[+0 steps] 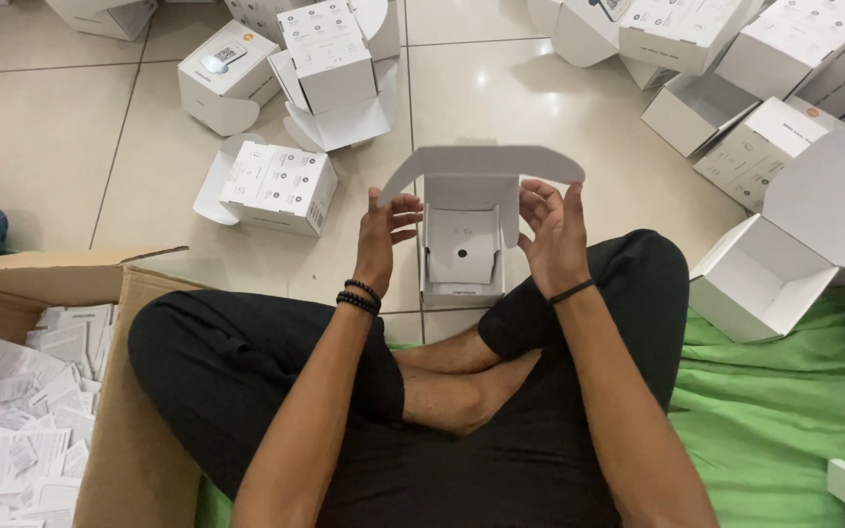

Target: The person sits on the floor and packs small white boxes. They place a white device and a paper insert into each box, then close the lid and set the box aside. The person repeats this process multiple times.

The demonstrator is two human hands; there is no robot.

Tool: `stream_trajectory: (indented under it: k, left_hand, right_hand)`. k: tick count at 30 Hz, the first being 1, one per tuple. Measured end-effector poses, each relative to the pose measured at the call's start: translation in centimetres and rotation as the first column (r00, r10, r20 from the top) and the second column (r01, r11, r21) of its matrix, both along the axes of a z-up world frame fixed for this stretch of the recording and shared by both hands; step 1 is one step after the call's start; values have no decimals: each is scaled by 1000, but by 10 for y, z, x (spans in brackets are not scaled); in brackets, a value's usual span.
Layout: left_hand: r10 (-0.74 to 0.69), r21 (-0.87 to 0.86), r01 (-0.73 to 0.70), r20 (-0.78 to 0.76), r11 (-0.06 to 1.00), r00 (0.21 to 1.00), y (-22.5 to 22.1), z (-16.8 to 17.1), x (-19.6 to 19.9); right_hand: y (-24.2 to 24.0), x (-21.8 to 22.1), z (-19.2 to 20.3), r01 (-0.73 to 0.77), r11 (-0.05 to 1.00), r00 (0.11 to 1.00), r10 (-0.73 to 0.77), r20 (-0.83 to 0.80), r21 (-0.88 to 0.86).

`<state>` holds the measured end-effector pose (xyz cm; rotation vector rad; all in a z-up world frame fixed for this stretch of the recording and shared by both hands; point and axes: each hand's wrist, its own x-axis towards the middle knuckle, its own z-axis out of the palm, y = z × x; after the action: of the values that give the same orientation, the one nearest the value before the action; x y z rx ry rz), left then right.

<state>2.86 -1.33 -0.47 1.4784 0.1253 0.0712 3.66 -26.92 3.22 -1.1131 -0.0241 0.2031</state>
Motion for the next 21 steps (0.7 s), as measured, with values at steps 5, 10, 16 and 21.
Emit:
stream_trajectory:
  k: [5,10,16,21]
  left_hand:
    - [6,-42,-8,-49,999,999,-2,-4,-6]
    - [10,-47,-14,-78,999,997,-2,-3,-7]
    - [14,20,-13,-46,1000,999,-3,0,-7]
    - [8,2,-8,-48,1000,999,-2,-3,-6]
  right_hand:
    - [2,-6,-1,10,1000,1000,-10,11,-12]
    - [2,-9,-6,7,1000,1000,-8,20,23]
    - [5,-10,-7,23,999,1000,-24,16,46]
    - [4,-10,-9,32,998,999,-33,11,48]
